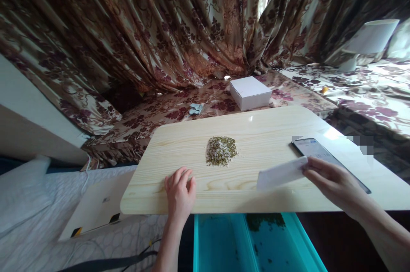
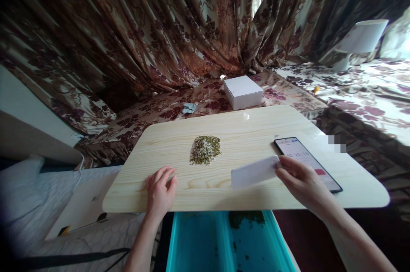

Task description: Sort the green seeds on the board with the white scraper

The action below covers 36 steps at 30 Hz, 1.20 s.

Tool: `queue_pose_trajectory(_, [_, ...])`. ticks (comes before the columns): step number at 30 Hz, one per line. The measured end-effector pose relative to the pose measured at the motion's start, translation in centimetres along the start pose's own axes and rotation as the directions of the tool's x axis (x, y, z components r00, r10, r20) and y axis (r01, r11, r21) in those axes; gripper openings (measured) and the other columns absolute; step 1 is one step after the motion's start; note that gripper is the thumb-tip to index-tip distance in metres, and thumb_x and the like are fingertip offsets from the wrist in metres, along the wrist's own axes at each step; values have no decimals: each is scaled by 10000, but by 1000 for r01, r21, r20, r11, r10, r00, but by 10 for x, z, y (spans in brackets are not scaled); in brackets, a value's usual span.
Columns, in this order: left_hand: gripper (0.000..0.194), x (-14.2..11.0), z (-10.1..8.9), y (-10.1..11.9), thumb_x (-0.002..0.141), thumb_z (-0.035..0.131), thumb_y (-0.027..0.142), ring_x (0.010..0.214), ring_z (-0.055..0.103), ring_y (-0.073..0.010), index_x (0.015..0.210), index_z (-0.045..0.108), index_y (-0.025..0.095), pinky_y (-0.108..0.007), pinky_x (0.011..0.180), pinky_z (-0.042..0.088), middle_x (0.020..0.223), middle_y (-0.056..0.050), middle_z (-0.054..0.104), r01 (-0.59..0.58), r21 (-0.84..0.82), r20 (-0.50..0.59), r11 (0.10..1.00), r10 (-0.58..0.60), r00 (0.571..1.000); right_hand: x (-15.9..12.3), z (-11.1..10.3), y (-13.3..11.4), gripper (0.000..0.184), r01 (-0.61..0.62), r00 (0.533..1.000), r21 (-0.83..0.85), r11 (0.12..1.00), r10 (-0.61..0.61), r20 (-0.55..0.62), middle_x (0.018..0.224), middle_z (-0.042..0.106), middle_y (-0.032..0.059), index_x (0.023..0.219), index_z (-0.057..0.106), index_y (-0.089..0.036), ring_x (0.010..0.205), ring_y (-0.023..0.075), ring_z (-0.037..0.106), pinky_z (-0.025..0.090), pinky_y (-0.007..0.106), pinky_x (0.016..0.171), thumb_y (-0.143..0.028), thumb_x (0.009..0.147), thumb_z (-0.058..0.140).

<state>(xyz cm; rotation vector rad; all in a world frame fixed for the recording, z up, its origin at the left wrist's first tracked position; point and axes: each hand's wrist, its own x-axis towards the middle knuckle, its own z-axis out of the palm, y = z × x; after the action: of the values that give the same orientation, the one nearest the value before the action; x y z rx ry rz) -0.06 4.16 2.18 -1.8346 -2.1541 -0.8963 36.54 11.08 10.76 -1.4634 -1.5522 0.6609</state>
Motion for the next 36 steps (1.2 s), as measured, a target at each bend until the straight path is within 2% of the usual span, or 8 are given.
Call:
queue_pose_trajectory(4, [219,1,0,1,887,503,255,1087,581,-266,1037,662,234,-514,1067,270,1159,-83,645,-1,5,1,1000,1,1000,9,29,-13,94,-3,997,126,992,-8,82,594,652,16,638,596,-234,592,183,644,499,238,511,-328,640,594])
queue_pose_trajectory(8, [226,2,-1,2,889,496,260,1087,578,-262,1036,663,223,-510,1074,271,1159,-89,643,-5,4,5,1000,5,1000,22,59,-18,60,57,997,160,985,-64,37,622,652,2,637,589,-228,646,169,649,502,231,598,-279,657,565])
queue_pose_trajectory(12, [236,2,-3,3,898,488,270,1092,573,-259,1050,661,218,-519,1082,260,1164,-91,639,-6,-3,11,1000,6,1000,32,75,-18,76,32,999,191,981,-36,17,660,675,2,669,609,-224,710,179,667,509,257,695,-258,648,545])
queue_pose_trajectory(20, [243,2,-5,5,892,491,257,1086,577,-253,1058,667,231,-518,1095,257,1167,-87,637,5,-7,13,1000,-5,1000,42,82,-15,168,-50,999,198,979,49,11,684,690,7,738,658,-210,749,197,671,501,280,716,-261,642,530])
queue_pose_trajectory(30, [238,2,-5,5,892,490,261,1092,575,-254,1047,667,225,-507,1082,278,1158,-86,637,1,-9,21,1000,-1,1000,44,79,-4,140,-39,999,195,980,33,33,681,690,4,713,658,-216,727,193,664,500,278,695,-254,632,550])
queue_pose_trajectory(36, [238,3,-5,5,889,489,254,1091,575,-255,1048,666,233,-517,1082,267,1157,-80,640,3,-10,14,1000,-3,1000,46,85,-13,156,-36,999,219,975,34,14,704,693,13,728,654,-204,752,190,665,497,278,725,-250,637,535])
